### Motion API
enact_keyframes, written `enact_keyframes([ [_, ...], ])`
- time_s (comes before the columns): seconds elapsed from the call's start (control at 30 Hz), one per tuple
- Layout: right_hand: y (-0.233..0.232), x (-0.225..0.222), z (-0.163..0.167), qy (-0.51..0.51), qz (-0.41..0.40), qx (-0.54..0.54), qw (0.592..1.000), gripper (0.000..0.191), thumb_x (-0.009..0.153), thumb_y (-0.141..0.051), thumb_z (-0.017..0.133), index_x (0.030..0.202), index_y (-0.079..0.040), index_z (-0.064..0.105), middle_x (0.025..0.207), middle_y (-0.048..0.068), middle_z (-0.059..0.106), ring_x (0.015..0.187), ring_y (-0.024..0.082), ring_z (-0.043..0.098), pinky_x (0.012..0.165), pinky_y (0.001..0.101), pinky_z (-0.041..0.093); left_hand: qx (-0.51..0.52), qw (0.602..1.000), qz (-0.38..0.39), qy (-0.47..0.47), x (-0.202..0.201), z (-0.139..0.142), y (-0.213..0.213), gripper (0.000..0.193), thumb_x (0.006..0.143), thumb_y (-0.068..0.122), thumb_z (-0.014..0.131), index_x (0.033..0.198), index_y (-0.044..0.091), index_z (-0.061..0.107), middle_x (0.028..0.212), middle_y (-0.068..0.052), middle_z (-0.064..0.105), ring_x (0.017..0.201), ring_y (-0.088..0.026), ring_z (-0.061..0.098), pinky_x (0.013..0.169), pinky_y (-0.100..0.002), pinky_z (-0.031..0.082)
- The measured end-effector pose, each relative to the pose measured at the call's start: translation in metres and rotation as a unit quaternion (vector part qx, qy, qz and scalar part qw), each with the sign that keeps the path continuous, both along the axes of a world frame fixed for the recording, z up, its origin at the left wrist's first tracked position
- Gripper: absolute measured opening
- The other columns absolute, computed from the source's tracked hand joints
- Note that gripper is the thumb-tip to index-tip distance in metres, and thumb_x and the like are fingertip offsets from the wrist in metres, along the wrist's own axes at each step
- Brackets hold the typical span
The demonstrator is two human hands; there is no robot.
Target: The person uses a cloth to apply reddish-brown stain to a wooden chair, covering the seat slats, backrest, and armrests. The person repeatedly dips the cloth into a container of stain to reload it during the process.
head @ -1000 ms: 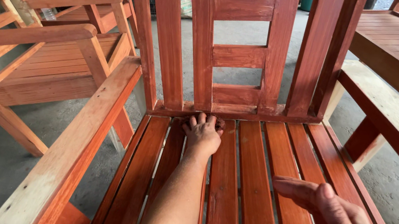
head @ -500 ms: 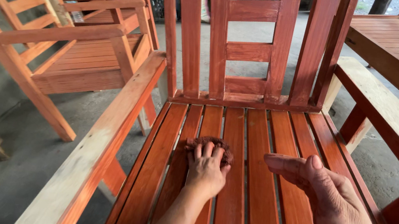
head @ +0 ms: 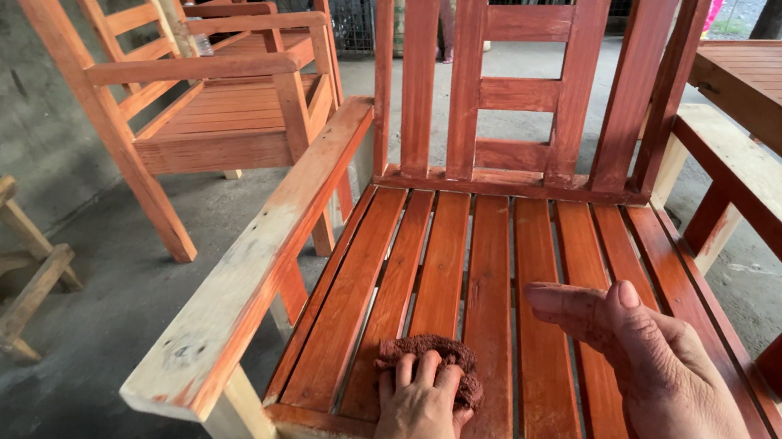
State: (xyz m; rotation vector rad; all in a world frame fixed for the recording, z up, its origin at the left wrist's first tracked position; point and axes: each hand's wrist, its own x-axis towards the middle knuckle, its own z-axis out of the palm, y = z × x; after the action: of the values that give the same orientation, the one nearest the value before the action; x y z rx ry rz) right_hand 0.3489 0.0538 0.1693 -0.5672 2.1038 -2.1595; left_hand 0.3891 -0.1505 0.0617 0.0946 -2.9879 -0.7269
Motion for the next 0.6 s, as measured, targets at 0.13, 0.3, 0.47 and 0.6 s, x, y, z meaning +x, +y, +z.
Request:
enact_keyframes([
  [0.13,-0.003,0.004,0.003,-0.001,-0.004,0.013,1.000,0.069,0.101,-0.048,0.039,0.118,0.006,0.078,0.122,0.018,0.076,0.125,0.027,0.065,0.116,0.0425,0.043,-0.010,0.995,-0.031,-0.090,0.011,0.004,-0.011,0.037,0.099,0.023,0.065,0.129,0.005,0.055,0.141,-0.017,0.044,0.136,-0.038,0.038,0.115,-0.064,0.027],
  [0.3,-0.005,-0.001,0.000,0.001,0.011,0.007,1.000,0.068,0.101,-0.050,0.039,0.117,0.005,0.075,0.123,0.019,0.076,0.126,0.028,0.065,0.118,0.0431,0.041,0.027,0.996,0.089,0.011,0.008,0.003,-0.039,0.051,0.092,0.038,0.067,0.139,0.017,0.059,0.150,-0.009,0.042,0.139,-0.034,0.039,0.120,-0.067,0.024],
  [0.47,-0.007,-0.010,-0.014,0.022,0.052,-0.004,0.998,0.068,0.109,-0.052,0.041,0.124,0.005,0.075,0.129,0.022,0.076,0.133,0.031,0.061,0.121,0.0450,0.035,-0.048,0.984,0.164,-0.056,0.004,-0.001,-0.058,0.060,0.095,0.050,0.061,0.150,0.030,0.048,0.173,-0.014,0.005,0.154,-0.047,-0.003,0.113,-0.078,-0.001],
  [0.6,-0.013,-0.023,-0.016,0.017,0.042,0.020,0.999,0.070,0.110,-0.054,0.039,0.124,0.004,0.075,0.130,0.020,0.076,0.134,0.031,0.061,0.122,0.0445,0.033,-0.037,0.983,0.169,-0.060,-0.030,-0.005,-0.062,0.058,0.097,0.052,0.058,0.149,0.028,0.047,0.168,-0.012,0.010,0.154,-0.047,-0.003,0.119,-0.075,-0.004],
])
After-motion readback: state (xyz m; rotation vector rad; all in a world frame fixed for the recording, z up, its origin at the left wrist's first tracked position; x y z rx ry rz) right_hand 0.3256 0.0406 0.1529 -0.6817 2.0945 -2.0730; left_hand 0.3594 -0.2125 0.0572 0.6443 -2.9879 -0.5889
